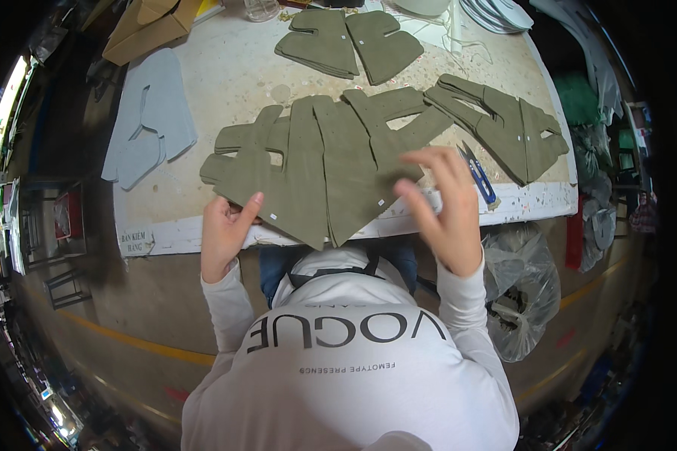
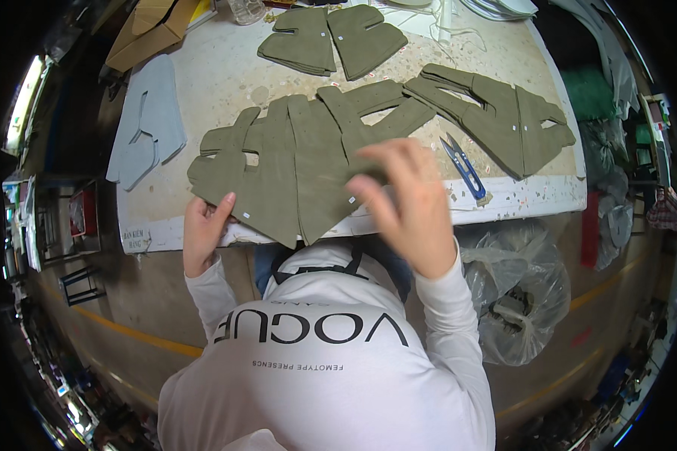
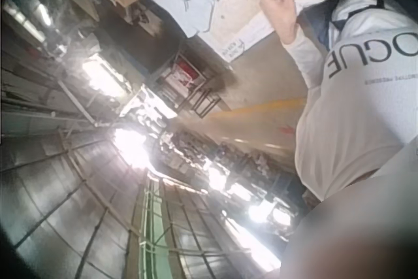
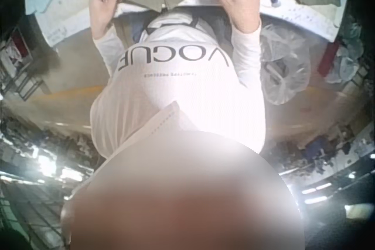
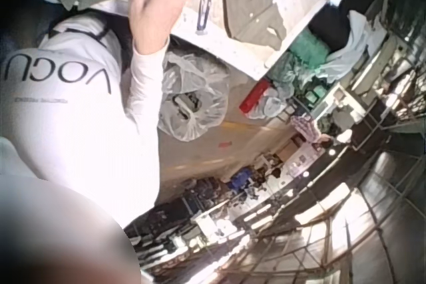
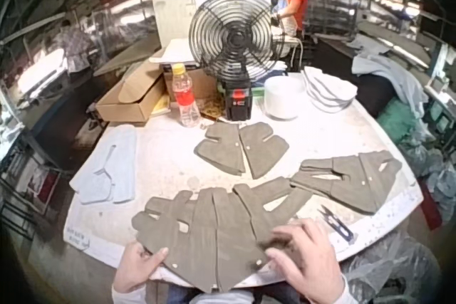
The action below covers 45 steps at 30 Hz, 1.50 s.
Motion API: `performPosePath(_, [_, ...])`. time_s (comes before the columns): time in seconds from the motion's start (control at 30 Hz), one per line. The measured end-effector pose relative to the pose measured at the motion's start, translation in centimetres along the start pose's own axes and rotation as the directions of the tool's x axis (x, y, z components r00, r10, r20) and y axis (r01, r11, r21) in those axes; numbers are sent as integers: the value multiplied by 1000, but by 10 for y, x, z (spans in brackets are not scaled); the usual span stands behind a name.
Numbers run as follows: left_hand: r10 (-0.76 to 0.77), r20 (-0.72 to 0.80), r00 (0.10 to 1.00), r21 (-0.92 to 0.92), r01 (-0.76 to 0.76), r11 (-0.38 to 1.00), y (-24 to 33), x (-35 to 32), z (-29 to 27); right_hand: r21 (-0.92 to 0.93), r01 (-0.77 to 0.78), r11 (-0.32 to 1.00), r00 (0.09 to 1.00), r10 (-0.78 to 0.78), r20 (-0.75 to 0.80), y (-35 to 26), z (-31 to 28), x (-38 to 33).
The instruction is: The person sorts and stacks olive-green fabric pieces on a white worktable. They repeatedly pick up individual pieces, align them, and place them into a growing stack, occasionally using a utility knife to trim edges. The person also moves other pieces aside to access the work area.
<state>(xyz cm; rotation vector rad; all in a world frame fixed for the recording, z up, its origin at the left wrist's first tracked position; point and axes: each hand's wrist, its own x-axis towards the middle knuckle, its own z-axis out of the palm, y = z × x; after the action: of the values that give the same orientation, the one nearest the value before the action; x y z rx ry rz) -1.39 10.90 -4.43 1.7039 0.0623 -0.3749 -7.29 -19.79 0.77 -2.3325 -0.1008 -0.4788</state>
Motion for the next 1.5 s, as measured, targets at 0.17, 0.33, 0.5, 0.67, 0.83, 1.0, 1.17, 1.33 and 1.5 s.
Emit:
performPosePath(0.17, [246,-244,938,-138,-284,949,0,17,9,-234,-146,961,983,115,-143,49,29,-16])
performPosePath(0.33, [304,-390,869,-60,-353,934,19,14,-13,251,-371,894,918,394,-44,42,39,-23])
performPosePath(0.5, [351,-365,862,-145,-425,893,54,-3,-49,457,-342,821,932,359,53,15,51,-35])
performPosePath(0.67, [379,-104,920,-131,-390,911,85,0,-31,518,-301,800,861,462,-212,49,27,-39])
performPosePath(0.83, [402,92,911,-198,-379,904,114,3,13,47,-335,941,890,332,-312,91,6,-45])
performPosePath(1.0, [444,145,884,-318,-384,867,107,5,37,223,-448,866,831,495,-252,80,9,-50])
performPosePath(1.17, [222,183,958,-105,-205,973,53,31,32,275,-320,907,917,369,-153,68,-3,-31])
performPosePath(1.33, [185,4,983,126,-184,975,12,26,3,535,-215,817,952,298,-73,47,-45,-8])
performPosePath(1.5, [277,-168,946,189,-245,951,-2,7,-9,576,-144,804,970,229,-78,8,-65,16])
